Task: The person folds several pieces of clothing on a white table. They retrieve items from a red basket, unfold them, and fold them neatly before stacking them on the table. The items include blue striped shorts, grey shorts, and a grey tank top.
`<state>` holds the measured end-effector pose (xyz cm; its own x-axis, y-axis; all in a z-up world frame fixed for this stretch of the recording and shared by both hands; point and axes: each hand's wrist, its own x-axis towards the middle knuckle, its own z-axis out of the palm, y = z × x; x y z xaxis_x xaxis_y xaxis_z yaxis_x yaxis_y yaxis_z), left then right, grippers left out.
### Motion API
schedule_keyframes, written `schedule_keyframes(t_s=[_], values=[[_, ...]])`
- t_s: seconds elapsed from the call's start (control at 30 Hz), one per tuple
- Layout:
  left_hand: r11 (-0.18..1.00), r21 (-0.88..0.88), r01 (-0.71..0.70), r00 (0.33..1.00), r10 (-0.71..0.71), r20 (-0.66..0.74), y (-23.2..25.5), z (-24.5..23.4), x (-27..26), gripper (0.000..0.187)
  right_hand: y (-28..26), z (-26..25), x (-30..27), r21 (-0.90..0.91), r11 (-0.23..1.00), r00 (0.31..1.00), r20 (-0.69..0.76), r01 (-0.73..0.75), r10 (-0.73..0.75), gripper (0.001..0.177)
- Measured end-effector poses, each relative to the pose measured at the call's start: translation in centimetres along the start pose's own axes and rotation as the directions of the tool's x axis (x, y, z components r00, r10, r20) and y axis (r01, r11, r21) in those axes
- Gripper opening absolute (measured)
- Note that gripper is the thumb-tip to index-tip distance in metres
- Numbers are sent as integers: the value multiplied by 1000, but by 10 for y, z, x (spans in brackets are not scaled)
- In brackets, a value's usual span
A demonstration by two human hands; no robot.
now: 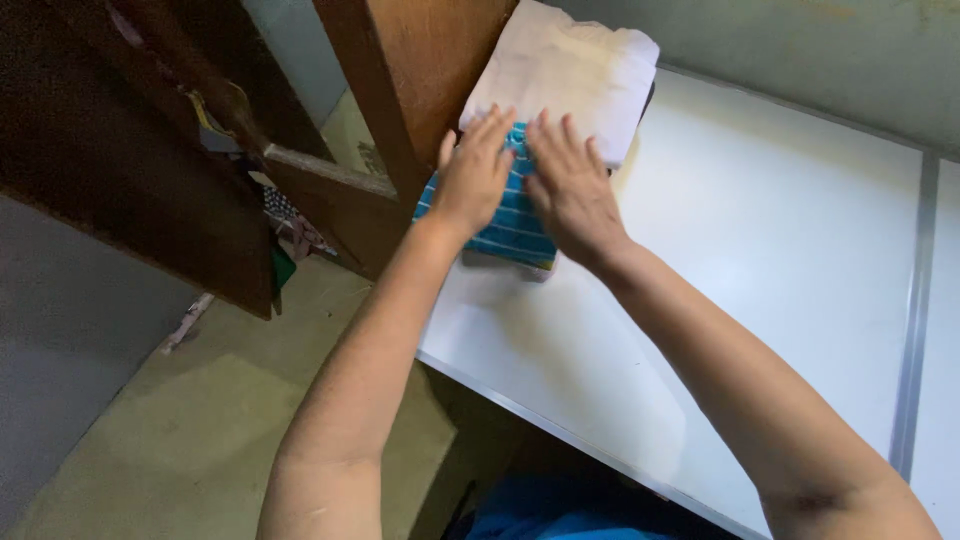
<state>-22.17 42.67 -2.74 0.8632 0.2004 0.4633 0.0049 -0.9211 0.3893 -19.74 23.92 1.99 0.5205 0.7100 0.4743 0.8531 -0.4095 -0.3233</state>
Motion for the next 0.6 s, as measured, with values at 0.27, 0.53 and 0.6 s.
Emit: schedule_keyframes(t_s=[0.27,0.53,0.6], values=[[985,-111,-130,987,119,-105,-9,22,-29,31,27,28,-26,-223,975,993,115,11,15,57],[985,-95,-147,989,143,-44,-22,35,-4,28,39,30,-14,-183,981,984,149,-71,99,58],[974,-151,-171,985,164,-56,-20,29,-9,26,42,32,-16,-42,998,984,167,-55,61,57]])
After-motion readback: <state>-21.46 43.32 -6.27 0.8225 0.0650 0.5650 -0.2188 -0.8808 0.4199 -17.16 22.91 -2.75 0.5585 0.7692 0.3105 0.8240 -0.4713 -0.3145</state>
